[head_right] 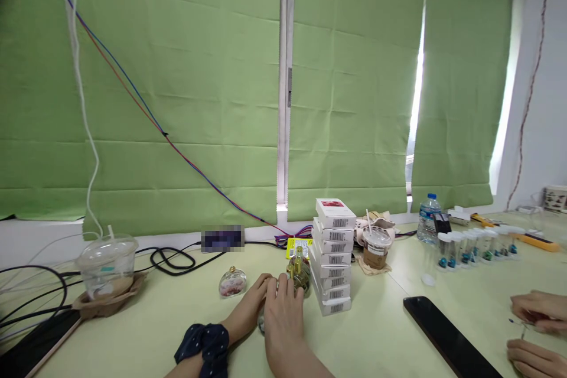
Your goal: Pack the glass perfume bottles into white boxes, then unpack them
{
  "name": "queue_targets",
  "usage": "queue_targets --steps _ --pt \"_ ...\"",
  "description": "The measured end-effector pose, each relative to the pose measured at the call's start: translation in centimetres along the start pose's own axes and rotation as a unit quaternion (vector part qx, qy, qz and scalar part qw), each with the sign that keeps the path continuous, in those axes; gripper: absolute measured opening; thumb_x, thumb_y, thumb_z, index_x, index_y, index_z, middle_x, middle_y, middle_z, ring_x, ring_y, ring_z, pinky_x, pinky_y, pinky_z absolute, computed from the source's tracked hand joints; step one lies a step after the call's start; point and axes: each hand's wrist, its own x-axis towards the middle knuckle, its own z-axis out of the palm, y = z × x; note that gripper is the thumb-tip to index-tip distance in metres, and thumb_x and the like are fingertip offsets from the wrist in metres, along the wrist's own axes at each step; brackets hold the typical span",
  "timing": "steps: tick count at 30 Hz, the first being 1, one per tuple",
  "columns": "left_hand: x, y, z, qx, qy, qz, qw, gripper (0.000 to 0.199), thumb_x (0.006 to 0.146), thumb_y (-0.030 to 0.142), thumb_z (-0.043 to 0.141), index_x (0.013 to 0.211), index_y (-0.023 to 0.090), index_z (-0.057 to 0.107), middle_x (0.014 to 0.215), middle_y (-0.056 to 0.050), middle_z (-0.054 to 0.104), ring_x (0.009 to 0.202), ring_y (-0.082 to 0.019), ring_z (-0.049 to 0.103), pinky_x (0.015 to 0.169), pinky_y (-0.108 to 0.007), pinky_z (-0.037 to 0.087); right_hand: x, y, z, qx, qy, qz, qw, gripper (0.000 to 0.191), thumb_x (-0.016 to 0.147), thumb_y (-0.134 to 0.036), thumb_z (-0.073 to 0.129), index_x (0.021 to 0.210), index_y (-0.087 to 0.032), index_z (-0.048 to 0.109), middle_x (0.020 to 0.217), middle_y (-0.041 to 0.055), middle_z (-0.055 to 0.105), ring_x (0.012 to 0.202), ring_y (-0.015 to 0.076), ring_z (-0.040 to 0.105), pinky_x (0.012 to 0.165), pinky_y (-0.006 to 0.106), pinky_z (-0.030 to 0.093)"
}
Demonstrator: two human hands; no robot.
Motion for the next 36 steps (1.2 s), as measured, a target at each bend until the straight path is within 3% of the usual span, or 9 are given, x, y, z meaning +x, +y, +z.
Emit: queue_targets --steps 8,11,14,16,20,24,28,32,36 --pt "-3.7 1.5 -1.9 0.015 -0.015 -0.007 1.0 0.036 0.082 0.006 0.047 0.108 0.026 0.062 0.105 -0.007 0.061 0.098 -0.024 0.056 0.09 -0.036 0.043 -0.2 0.1 0.3 -0.004 0.011 0.007 1.0 0.034 0.083 -0.001 0.049 0.112 -0.014 0.061 0.11 0.0163 0.065 0.101 0.0319 0.061 0.081 0.045 0.046" --pt "-5.4 2.1 -2.2 -0.014 0.003 -0.028 0.999 0.033 0.079 0.007 0.051 0.105 0.026 0.06 0.099 -0.005 0.061 0.092 -0.022 0.056 0.086 -0.033 0.044 -0.4 0.2 0.8 0.004 0.046 -0.005 0.999 0.032 0.08 -0.002 0.054 0.109 -0.014 0.061 0.111 0.0172 0.064 0.1 0.0338 0.06 0.079 0.046 0.047" --pt "-6.6 2.2 -2.1 -0.06 0.048 -0.071 0.995 0.035 0.075 0.008 0.054 0.106 0.024 0.052 0.087 -0.001 0.058 0.079 -0.018 0.055 0.075 -0.03 0.045 -0.9 0.0 1.4 0.051 0.139 -0.058 0.987 0.036 0.077 0.002 0.054 0.109 -0.015 0.06 0.121 0.0174 0.06 0.109 0.0334 0.058 0.084 0.045 0.048" --pt "-6.8 2.1 -2.0 -0.096 0.08 -0.096 0.988 0.035 0.073 0.012 0.057 0.104 0.023 0.046 0.082 0.0 0.056 0.073 -0.016 0.055 0.069 -0.027 0.044 -1.4 -0.3 1.7 0.121 0.166 -0.13 0.97 0.037 0.078 0.005 0.048 0.107 -0.016 0.059 0.117 0.0137 0.06 0.105 0.0263 0.061 0.084 0.036 0.05" --pt "-6.9 1.9 -2.3 -0.158 0.103 -0.111 0.976 0.039 0.067 0.018 0.063 0.099 0.024 0.042 0.079 0.002 0.059 0.069 -0.014 0.057 0.062 -0.025 0.043 -2.4 -0.8 2.4 0.227 0.08 -0.215 0.946 0.038 0.082 0.001 0.042 0.111 -0.019 0.054 0.11 0.0079 0.061 0.085 0.0167 0.066 0.073 0.024 0.053" --pt "-7.3 2.1 -2.6 -0.164 0.107 -0.101 0.975 0.046 0.059 0.006 0.061 0.097 0.025 0.044 0.081 0.003 0.063 0.072 -0.014 0.057 0.066 -0.025 0.043 -3.0 -1.0 3.8 0.269 0.035 -0.215 0.938 0.044 0.085 0.0 0.041 0.124 -0.02 0.049 0.117 0.0091 0.06 0.091 0.0176 0.067 0.079 0.025 0.053" --pt "-8.0 3.0 -2.7 -0.136 0.104 -0.082 0.982 0.039 0.06 0.001 0.057 0.091 0.022 0.049 0.084 0.001 0.062 0.076 -0.015 0.056 0.069 -0.026 0.044 -3.2 -1.1 4.9 0.334 0.032 -0.186 0.923 0.039 0.088 -0.001 0.039 0.12 -0.019 0.052 0.107 0.0075 0.063 0.096 0.0176 0.065 0.084 0.027 0.051" --pt "-8.3 4.6 -3.1 -0.106 0.088 -0.065 0.988 0.023 0.066 0.004 0.057 0.082 0.02 0.057 0.078 0.001 0.06 0.073 -0.015 0.053 0.07 -0.026 0.044 -3.4 -1.2 5.1 0.39 0.037 -0.146 0.908 0.026 0.086 -0.003 0.042 0.097 -0.02 0.059 0.092 0.0037 0.064 0.085 0.0174 0.064 0.078 0.027 0.05" --pt "-8.2 5.6 -3.8 -0.088 0.095 -0.058 0.99 0.008 0.074 0.015 0.062 0.08 0.019 0.061 0.076 0.0 0.059 0.075 -0.017 0.052 0.072 -0.027 0.045 -3.3 -1.7 4.6 0.511 0.031 -0.09 0.854 0.013 0.091 -0.019 0.045 0.094 -0.02 0.057 0.087 0.0047 0.065 0.08 0.0188 0.064 0.074 0.029 0.051"
